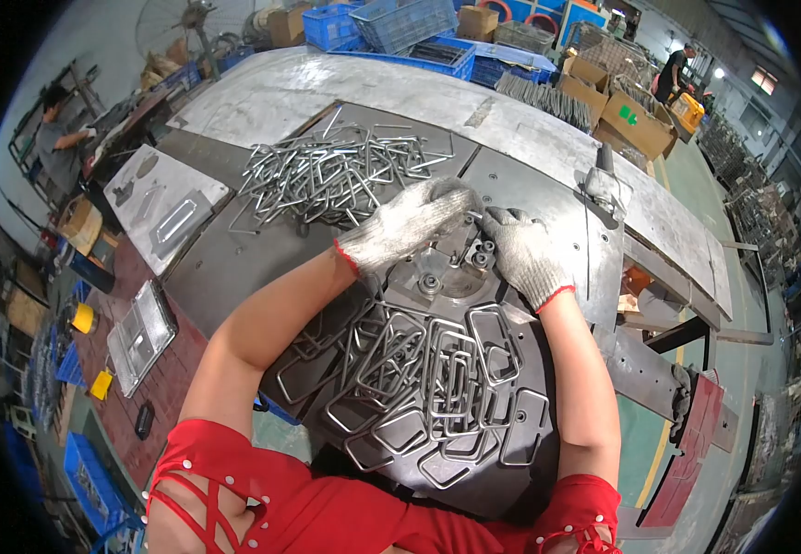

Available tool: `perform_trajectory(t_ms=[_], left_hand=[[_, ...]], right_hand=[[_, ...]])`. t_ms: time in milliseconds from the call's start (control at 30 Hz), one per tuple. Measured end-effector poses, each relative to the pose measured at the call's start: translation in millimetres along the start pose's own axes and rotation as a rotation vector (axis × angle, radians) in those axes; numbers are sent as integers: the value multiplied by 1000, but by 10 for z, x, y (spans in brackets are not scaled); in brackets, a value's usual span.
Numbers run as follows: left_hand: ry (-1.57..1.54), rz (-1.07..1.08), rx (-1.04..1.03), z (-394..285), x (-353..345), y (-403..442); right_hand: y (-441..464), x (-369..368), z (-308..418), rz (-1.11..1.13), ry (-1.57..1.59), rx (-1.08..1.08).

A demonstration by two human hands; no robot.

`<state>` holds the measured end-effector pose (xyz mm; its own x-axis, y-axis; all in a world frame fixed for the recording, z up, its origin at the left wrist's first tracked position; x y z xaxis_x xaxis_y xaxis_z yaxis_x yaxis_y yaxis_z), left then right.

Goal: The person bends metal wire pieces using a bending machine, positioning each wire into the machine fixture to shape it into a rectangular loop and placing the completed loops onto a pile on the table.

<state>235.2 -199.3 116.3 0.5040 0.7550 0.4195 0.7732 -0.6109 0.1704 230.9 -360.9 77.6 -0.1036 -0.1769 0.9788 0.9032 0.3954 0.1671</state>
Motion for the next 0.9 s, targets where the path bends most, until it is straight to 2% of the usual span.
perform_trajectory(t_ms=[33,133,167,200,267,300,367,433,467,500,600,733,833,900], left_hand=[[-26,20,34,-8,-6,-9],[-272,-126,-138,-162,91,-6],[-239,-230,-93,-166,257,-12],[-115,-266,12,-334,518,-53],[-42,-434,-172,-421,932,-153],[1,-419,-88,-479,1028,-213],[649,-389,-153,-387,1195,-269],[1023,-217,-37,62,1126,-242],[1098,-216,-148,267,1043,-298],[1170,-214,-261,431,924,-389],[1298,-237,-147,568,640,-416],[1339,-198,-99,408,508,-395],[1411,-314,-186,369,536,-426],[1378,-445,-235,209,684,-529]], right_hand=[[-2,4,0,-4,-10,11],[-10,-2,-12,-23,-18,43],[-4,-35,-40,-41,-8,52],[-13,-51,-58,-59,4,61],[-29,-41,-54,-52,13,56],[-30,-30,-53,-54,19,53],[-23,-68,-96,-89,-4,76],[-22,-130,-136,-107,-14,85],[-11,-148,-152,-108,-17,86],[-3,-158,-161,-108,-21,87],[-4,-107,-130,-121,5,61],[73,45,-146,-98,305,-35],[246,-46,-238,-169,440,-18],[399,-63,-214,-71,397,-94]])
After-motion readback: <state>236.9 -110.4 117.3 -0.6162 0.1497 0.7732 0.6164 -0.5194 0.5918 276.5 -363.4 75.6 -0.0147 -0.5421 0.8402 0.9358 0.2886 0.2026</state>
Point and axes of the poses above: each hand's wrist, its own y-axis towards the middle knuckle, its own x-axis out of the back of the hand, z = x × y, the point moved 6 cm from there along y, towards the middle knuckle, and after that the axes turned 9 degrees about y, right-handed, at the moved point
